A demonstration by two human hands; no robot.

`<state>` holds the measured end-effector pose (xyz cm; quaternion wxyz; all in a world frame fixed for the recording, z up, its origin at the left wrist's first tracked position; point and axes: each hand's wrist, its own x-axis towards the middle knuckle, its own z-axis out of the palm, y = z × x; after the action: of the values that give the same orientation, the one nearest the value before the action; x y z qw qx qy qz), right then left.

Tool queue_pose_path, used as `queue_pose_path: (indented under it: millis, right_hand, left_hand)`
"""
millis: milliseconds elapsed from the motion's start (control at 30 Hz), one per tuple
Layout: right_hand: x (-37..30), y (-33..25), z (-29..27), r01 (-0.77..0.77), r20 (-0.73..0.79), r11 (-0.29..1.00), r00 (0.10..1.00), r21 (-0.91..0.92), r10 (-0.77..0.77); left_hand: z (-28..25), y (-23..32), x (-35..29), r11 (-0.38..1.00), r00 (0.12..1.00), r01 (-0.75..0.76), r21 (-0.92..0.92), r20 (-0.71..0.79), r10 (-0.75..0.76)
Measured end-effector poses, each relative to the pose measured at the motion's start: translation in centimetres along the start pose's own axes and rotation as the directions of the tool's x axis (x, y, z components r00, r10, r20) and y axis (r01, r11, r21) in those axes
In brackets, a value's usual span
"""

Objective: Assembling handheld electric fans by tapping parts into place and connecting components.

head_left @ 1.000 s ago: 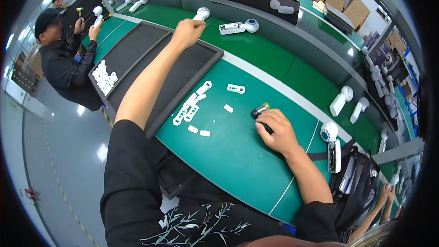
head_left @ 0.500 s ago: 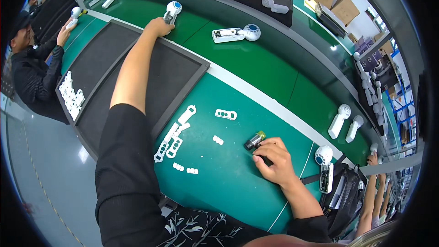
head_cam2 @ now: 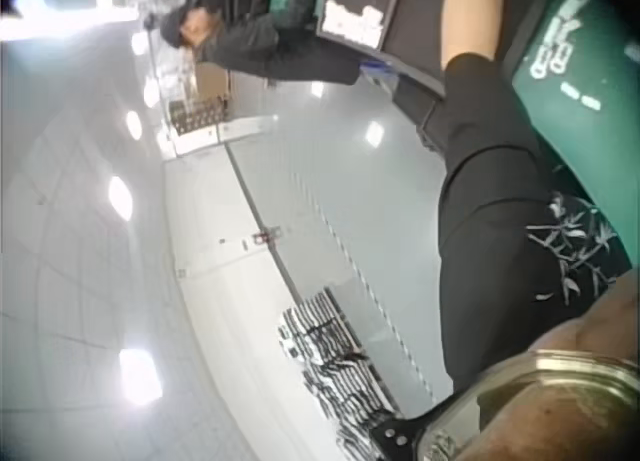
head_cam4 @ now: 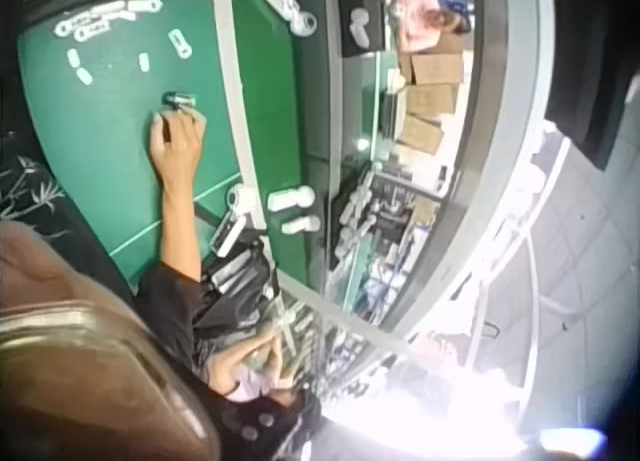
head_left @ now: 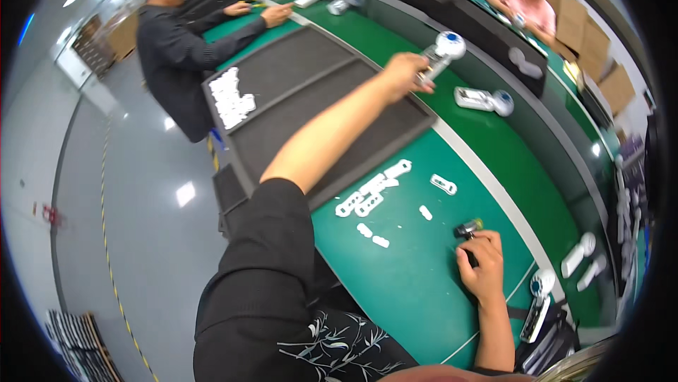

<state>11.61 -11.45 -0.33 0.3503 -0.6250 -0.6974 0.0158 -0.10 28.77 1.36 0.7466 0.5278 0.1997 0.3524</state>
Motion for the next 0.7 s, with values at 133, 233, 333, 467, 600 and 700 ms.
queue_pose_path:
  millis: [133, 233, 333, 467, 600, 700]
  right_hand:
    - [0.0, -0.6, 0.6, 0.028, -0.016, 0.998, 0.999, 0.047, -0.028]
    - [-0.2, -1.1, 0.5, 0.053, -0.010, 0.999, 0.999, 0.008, -0.053]
    - [0.9, -1.1, 0.4, 0.084, 0.042, 0.996, 0.996, -0.042, -0.082]
    - [4.8, -2.0, 0.5, 0.054, 0.136, 0.998, 0.989, -0.018, -0.051]
    - [14.5, -10.2, 4.7, 0.150, 0.194, 0.979, 0.965, 0.139, -0.176]
    - [21.8, -16.2, 12.5, 0.164, 0.367, 0.928, 0.884, 0.335, -0.289]
  left_hand:
    - [-0.8, 2.6, -9.7, 0.992, 0.995, -0.088, 0.086, -0.033, 0.091]
    - [-3.6, 1.2, -13.6, 0.976, 0.994, -0.076, 0.205, -0.062, 0.091]
    - [-4.9, -1.2, -14.7, 0.975, 0.988, -0.053, 0.214, -0.128, 0.082]
    - [-5.3, -3.4, -13.8, 0.914, 0.946, -0.262, 0.311, -0.104, 0.307]
    - [-4.3, -3.4, -14.1, 0.685, 0.839, -0.312, 0.658, -0.147, 0.523]
    - [-5.0, -3.7, -16.6, 0.779, 0.884, -0.300, 0.551, -0.147, 0.444]
